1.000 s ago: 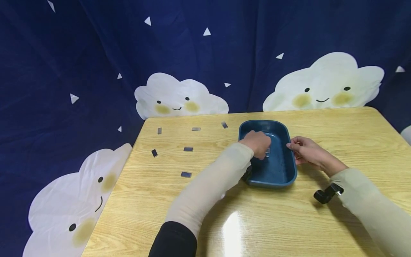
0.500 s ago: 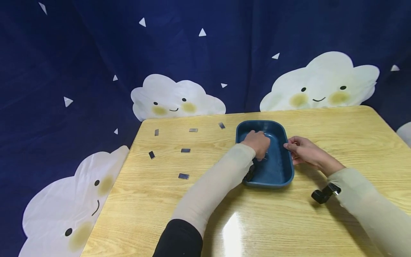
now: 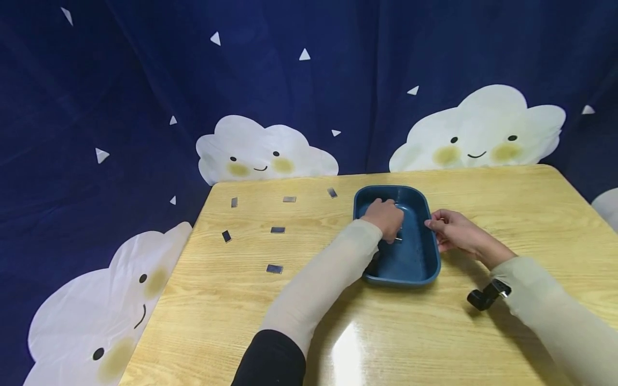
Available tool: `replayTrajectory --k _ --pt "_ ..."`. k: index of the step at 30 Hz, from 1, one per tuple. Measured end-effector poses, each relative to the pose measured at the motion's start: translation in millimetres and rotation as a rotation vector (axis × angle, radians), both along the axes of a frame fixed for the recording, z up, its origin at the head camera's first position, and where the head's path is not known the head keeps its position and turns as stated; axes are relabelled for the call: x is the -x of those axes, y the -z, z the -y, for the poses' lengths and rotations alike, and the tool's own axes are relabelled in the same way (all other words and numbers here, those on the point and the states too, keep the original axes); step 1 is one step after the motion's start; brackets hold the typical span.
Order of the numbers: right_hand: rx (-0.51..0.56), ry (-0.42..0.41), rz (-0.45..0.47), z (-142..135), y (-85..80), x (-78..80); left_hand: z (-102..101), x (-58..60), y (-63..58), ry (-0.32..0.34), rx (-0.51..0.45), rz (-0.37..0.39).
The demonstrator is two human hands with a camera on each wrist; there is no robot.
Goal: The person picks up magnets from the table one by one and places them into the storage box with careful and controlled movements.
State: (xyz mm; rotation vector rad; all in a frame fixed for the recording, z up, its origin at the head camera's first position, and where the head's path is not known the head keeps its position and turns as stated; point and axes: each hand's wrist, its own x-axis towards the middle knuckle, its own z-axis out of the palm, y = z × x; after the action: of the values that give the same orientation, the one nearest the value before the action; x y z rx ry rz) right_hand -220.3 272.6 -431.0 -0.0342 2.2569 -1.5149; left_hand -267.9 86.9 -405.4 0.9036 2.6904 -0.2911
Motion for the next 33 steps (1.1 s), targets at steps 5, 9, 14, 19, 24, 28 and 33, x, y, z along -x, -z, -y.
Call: replayTrajectory --k 5,9,14,19,24,28,33 --pt "0.001 0.004 0.000 0.9 0.9 -0.3 0.2 2.4 6.2 0.023 -0.016 -0.021" --pt "0.000 0.010 -0.002 1.1 0.0 -0.3 -1.5 1.2 6.7 0.033 0.000 -0.051" --pt "-0.002 0.008 0.002 0.7 0.3 -0.4 -5.6 -2.5 7.2 0.072 0.054 -0.114" --pt "0.012 0.005 0.007 0.4 0.2 -0.8 -8.0 -5.9 6.5 0.102 0.095 -0.135" --pt "0.022 0.002 0.013 0.5 1.0 -1.0 -8.5 -7.3 5.4 0.111 0.121 -0.103" --pt "0.020 0.000 0.014 -0.1 1.9 -0.3 -7.1 -6.8 3.2 0.099 0.119 -0.068" --pt "0.018 0.000 0.014 -1.2 1.5 0.7 -5.1 -5.5 -1.6 0.046 0.088 0.003"
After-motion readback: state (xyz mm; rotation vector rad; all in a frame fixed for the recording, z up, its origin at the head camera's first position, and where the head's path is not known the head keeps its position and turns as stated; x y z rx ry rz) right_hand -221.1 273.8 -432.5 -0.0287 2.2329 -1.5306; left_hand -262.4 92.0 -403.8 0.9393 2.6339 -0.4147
